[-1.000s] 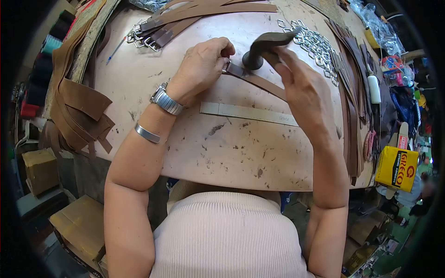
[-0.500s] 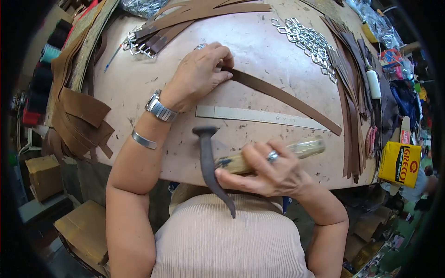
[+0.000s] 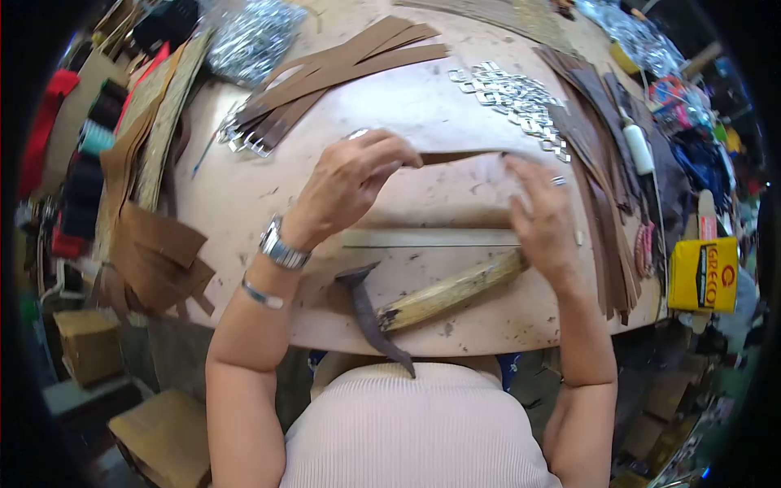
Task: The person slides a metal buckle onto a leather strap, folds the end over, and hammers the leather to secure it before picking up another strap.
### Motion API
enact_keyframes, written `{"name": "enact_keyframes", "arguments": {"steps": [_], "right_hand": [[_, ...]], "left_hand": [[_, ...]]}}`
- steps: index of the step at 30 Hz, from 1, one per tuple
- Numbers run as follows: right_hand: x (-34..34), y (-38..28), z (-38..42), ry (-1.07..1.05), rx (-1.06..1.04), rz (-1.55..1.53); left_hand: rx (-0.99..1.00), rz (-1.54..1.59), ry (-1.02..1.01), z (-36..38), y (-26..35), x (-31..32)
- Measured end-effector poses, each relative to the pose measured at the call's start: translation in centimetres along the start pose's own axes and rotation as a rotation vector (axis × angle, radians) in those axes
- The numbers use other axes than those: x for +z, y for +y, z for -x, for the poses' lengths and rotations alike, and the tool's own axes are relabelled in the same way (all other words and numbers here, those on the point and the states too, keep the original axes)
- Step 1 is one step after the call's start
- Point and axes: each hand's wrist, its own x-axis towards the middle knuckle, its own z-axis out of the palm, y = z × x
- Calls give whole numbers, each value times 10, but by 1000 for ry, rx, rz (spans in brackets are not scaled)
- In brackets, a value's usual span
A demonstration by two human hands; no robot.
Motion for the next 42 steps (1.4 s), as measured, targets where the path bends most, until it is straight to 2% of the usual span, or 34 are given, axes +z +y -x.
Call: {"name": "enact_keyframes", "arguments": {"steps": [3,6,7,9,11,12,13,15,16,19,20,23,27,31,32,34,35,36,37,39,40,42], "right_hand": [[-7,-1,-22,239,-67,259],[-4,5,-34,270,-118,228],[1,4,-35,220,-130,128],[10,7,-28,134,-111,-14],[17,8,-18,114,-140,112],[21,12,-14,118,-127,91],[22,19,-10,126,-123,62],[16,31,-4,164,-54,56],[12,37,-2,182,-31,36],[-9,67,-2,203,211,112],[-9,89,-3,258,264,224],[-19,135,0,376,375,279],[-19,156,-5,299,576,260],[-8,158,-8,321,618,258],[-6,156,-9,347,623,240],[-5,154,-9,415,563,244],[-4,154,-8,448,532,247],[-2,156,-8,479,477,295],[-2,157,-8,488,443,286],[-4,160,-7,511,380,274],[0,167,-6,560,283,339],[0,165,-7,535,287,407]], "left_hand": [[-127,-36,23,3,-10,-6],[-93,-124,229,2,-30,-27],[-71,-189,296,4,-42,-37],[-196,-96,399,11,-62,-51],[-472,-290,334,20,-74,-68],[-404,-516,266,27,-91,-76],[-583,-579,167,36,-106,-80],[-419,-772,220,43,-117,-76],[-439,-777,195,43,-115,-74],[-502,-843,151,39,-99,-68],[-524,-871,148,38,-94,-67],[-540,-1067,98,37,-93,-65],[-679,-1129,67,25,-67,-58],[-405,-1162,232,23,-66,-54],[-292,-1106,239,20,-60,-51],[-198,-806,209,6,-46,-31],[-99,-901,112,-5,-31,-21],[-79,-791,63,-14,-21,-8],[-37,-807,5,-24,-10,5],[3,-530,-143,-42,-3,29],[46,-466,-181,-52,1,42],[91,-444,-259,-72,4,66]]}}
